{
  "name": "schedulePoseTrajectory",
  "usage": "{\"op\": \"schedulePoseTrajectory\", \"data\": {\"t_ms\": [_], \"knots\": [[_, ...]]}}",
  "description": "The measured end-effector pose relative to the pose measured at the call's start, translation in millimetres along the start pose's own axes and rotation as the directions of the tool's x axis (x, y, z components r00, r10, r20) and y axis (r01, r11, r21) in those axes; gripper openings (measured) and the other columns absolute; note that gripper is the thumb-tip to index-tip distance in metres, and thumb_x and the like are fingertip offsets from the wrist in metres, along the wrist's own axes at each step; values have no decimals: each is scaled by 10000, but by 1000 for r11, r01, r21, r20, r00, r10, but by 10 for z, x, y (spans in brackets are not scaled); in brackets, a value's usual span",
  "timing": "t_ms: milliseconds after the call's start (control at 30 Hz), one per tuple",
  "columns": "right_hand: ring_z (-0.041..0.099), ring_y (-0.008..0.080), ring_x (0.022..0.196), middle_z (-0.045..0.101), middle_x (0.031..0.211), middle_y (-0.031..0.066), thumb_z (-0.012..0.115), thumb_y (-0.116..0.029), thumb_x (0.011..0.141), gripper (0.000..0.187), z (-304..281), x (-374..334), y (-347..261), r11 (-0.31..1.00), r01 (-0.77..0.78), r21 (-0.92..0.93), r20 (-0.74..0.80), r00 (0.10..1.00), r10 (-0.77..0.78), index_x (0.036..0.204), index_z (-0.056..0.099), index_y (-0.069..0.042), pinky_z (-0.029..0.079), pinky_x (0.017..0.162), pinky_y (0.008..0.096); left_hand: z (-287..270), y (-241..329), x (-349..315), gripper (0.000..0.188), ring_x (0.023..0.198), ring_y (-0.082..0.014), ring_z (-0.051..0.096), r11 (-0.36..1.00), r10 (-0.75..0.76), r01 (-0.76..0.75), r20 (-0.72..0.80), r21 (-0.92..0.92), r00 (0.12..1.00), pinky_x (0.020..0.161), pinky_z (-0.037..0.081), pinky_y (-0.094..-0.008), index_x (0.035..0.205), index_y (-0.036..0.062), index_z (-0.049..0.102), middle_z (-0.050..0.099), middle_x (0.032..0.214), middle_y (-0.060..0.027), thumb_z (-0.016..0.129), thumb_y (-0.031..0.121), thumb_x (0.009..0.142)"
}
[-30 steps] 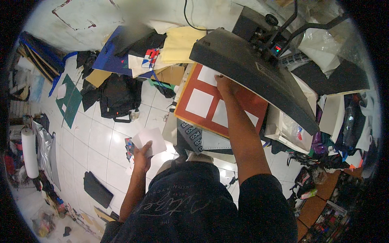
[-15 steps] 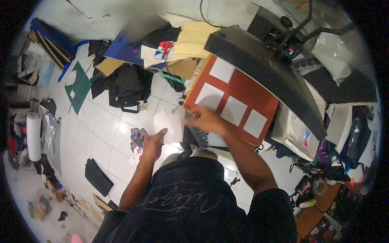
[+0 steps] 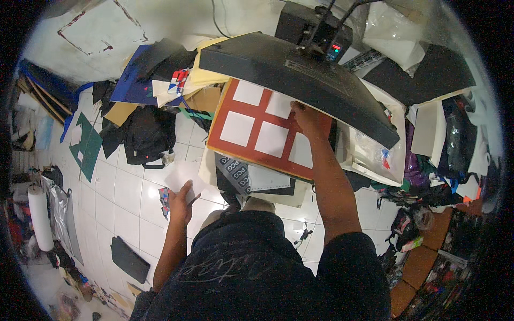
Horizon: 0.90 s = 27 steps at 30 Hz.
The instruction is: The person places rectangular stickers onto a heat press, closes the press to apply heat, and then removes the pressed stickers, placing them in a container.
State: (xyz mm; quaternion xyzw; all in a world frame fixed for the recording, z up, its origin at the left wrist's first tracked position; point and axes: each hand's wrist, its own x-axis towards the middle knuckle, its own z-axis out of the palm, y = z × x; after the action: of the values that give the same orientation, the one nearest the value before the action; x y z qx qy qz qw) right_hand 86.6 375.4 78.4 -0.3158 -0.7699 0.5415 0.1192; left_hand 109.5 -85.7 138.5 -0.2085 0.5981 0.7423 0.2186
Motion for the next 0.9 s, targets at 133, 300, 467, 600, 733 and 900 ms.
{"op": "schedulePoseTrajectory", "data": {"t_ms": [133, 300, 467, 600, 733, 900], "knots": [[611, 145, 768, 649, 813, 46, 705, -281, 863, 247, -83, 331, 532, 909, 56, -413, -131, 984, -120, 924, 669, -44, 480, 693, 288, -122, -126, -90, 490, 952, -268, 642, 999, -7, 9, -34, 48, 999, 708, 602, -398, 1281, 32, 438, 587, 1139, -134, 678, 90, 858], [650, 222, 820, 688, 881, 93, 710, -293, 838, 299, 49, 346, 519, 848, 178, -499, -173, 939, -299, 956, 670, -22, 501, 777, 370, -138, -192, -227, 438, 930, -252, 649, 998, -30, 36, -99, 57, 995, 691, 597, -369, 1252, 9, 488, 605, 1120, -127, 665, 80, 858], [663, 304, 920, 706, 953, 109, 708, -313, 828, 303, 74, 273, 224, 756, 121, -644, -156, 946, -284, 989, 685, -57, 501, 829, 420, -112, -233, -286, 400, 887, -250, 669, 999, -16, 22, -121, 48, 993, 671, 605, -350, 1210, -31, 526, 629, 1087, -141, 669, 95, 858], [658, 313, 968, 710, 1006, 104, 694, -350, 833, 315, 61, 241, 140, 740, 120, -662, -137, 951, -276, 1003, 694, -85, 502, 847, 428, -78, -221, -279, 398, 896, -252, 673, 997, -7, 14, -90, 72, 996, 671, 608, -351, 1207, -33, 526, 632, 1087, -142, 670, 102, 861], [644, 312, 1029, 699, 1070, 108, 666, -386, 849, 335, 22, 256, 67, 737, 85, -670, -117, 969, -218, 1036, 695, -109, 497, 873, 426, -19, -196, -305, 406, 907, -251, 673, 996, -16, 25, -96, 87, 995, 670, 609, -352, 1212, -32, 524, 630, 1096, -142, 676, 102, 861], [578, 310, 1180, 629, 1260, 94, 619, -446, 876, 418, -1, 196, -50, 672, 42, -739, -84, 985, -154, 1195, 651, -179, 473, 953, 426, -74, -266, -253, 479, 990, -280, 639, 989, -71, 82, -97, 123, 993, 720, 592, -409, 1293, 45, 465, 597, 1169, -118, 675, 112, 869]]}}
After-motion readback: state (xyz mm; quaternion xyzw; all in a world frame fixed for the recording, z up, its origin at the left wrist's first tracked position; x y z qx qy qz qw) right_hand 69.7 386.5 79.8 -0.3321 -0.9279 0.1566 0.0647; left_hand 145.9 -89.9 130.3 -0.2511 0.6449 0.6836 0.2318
